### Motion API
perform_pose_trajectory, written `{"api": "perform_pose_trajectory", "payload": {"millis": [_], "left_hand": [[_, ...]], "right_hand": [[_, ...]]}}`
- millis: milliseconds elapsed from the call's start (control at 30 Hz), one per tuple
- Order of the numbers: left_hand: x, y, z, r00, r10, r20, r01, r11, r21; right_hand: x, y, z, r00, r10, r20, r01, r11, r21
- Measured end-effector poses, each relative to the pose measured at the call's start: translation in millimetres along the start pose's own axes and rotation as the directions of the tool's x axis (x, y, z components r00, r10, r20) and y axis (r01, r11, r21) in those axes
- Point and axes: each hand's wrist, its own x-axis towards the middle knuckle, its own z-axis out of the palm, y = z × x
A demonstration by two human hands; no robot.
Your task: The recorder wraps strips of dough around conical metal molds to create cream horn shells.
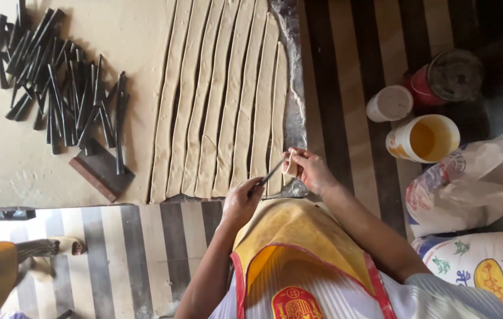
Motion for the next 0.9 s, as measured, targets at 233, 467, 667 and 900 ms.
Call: {"api": "perform_pose_trajectory", "payload": {"millis": [233,467,667,900], "left_hand": [[12,15,5,0.967,0.255,0.014,-0.255,0.965,0.062],[9,17,-5,0.987,0.154,0.037,-0.156,0.986,0.057],[5,5,-1,0.989,0.146,0.018,-0.147,0.989,0.036],[6,-2,2,0.999,0.026,0.045,-0.026,1.0,0.01]], "right_hand": [[-13,-5,0,0.984,-0.161,0.076,0.175,0.955,-0.242],[-15,-13,10,0.983,-0.125,0.136,0.156,0.956,-0.25],[-17,-11,8,0.982,-0.108,0.157,0.15,0.946,-0.286],[-19,-15,16,0.97,-0.066,0.233,0.145,0.929,-0.34]]}}
